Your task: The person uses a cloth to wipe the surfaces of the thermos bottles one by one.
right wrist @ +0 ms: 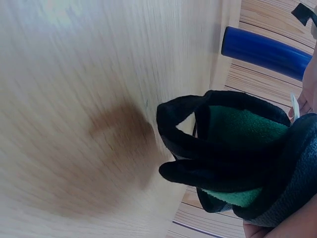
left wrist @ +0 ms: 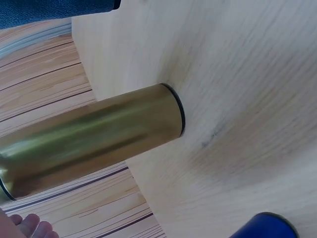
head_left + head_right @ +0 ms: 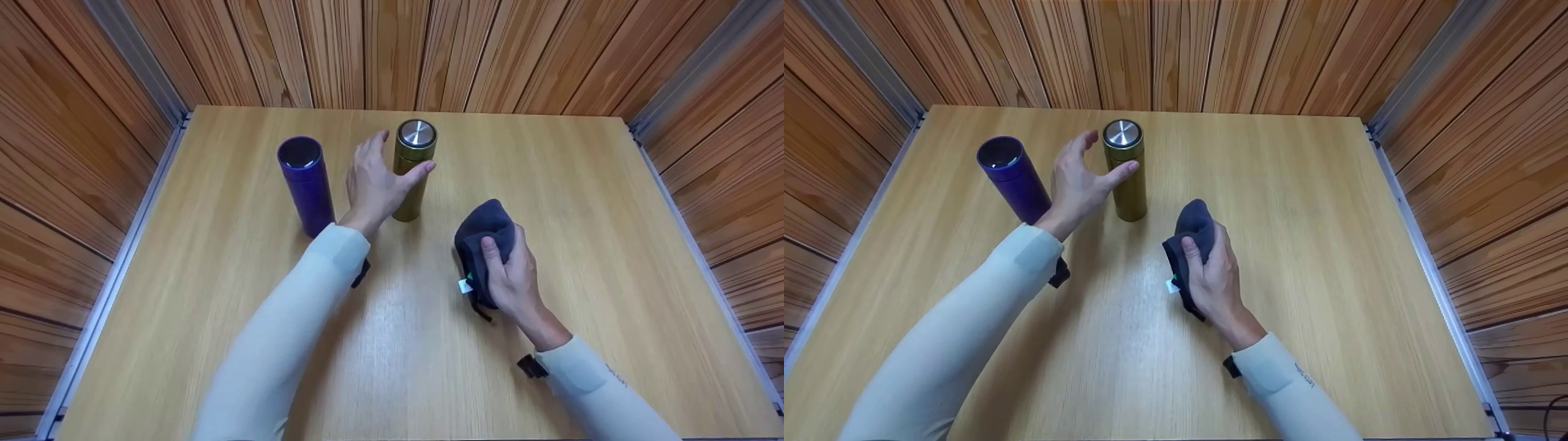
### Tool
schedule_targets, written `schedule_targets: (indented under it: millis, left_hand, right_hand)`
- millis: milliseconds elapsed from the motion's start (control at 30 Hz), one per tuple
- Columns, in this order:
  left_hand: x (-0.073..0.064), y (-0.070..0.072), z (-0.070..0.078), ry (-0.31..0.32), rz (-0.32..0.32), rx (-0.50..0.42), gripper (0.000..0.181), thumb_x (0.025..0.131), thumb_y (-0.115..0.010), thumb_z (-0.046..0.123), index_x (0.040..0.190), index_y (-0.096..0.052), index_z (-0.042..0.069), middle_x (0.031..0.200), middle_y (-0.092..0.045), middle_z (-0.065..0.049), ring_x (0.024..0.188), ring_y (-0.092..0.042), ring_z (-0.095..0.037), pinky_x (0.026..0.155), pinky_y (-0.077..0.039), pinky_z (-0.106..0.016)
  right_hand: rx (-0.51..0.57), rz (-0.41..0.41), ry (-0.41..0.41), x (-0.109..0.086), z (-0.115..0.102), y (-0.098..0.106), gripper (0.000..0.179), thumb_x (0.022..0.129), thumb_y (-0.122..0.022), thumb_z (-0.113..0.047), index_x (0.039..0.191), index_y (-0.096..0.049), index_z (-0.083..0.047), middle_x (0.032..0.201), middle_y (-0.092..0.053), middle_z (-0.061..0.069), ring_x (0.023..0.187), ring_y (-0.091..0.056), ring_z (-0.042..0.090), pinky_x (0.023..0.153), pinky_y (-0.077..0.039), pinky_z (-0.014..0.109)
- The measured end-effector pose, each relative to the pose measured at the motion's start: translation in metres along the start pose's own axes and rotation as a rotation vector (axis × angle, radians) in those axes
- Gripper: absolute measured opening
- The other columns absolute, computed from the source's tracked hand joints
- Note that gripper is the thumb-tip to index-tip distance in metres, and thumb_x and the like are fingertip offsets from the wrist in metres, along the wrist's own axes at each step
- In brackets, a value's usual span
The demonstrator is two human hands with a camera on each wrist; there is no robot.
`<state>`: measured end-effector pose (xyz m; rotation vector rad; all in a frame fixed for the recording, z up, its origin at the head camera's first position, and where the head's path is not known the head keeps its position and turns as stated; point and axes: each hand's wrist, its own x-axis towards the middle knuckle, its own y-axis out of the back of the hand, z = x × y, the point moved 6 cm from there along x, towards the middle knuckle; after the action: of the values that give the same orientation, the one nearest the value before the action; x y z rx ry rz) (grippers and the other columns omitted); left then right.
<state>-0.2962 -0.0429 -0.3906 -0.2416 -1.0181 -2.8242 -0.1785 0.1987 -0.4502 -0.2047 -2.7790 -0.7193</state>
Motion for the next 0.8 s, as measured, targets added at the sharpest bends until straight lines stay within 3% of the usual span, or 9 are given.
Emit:
schedule_targets:
  millis: [500,633,800]
  left_hand:
    - [0.014,-0.007,0.007,0.103,-0.052,-0.035,0.103,0.078,-0.078,0.068,0.158,-0.037,0.017,0.158,-0.044,-0.003,0.144,-0.042,-0.02,0.116,-0.037,-0.039]
    - [0.016,-0.008,0.007,0.085,-0.055,-0.058,0.099,0.078,-0.079,0.065,0.156,-0.041,0.016,0.156,-0.048,-0.003,0.142,-0.045,-0.02,0.114,-0.038,-0.038]
    - [0.018,-0.009,0.011,0.041,-0.046,-0.092,0.079,0.082,-0.08,0.058,0.145,-0.055,0.018,0.143,-0.061,0.001,0.132,-0.055,-0.015,0.109,-0.042,-0.035]
  right_hand:
    - [0.009,0.012,-0.003,0.001,0.001,0.002,0.038,0.107,-0.054,-0.017,0.137,-0.044,0.004,0.121,-0.059,0.019,0.11,-0.055,0.028,0.098,-0.04,0.044]
    - [-0.002,0.022,-0.007,0.001,0.002,0.003,0.037,0.107,-0.055,-0.018,0.135,-0.046,0.004,0.119,-0.061,0.019,0.109,-0.057,0.028,0.096,-0.042,0.044]
    - [-0.008,0.019,-0.013,0.001,0.002,0.003,0.038,0.107,-0.056,-0.019,0.136,-0.046,0.004,0.12,-0.06,0.019,0.11,-0.057,0.029,0.098,-0.042,0.046]
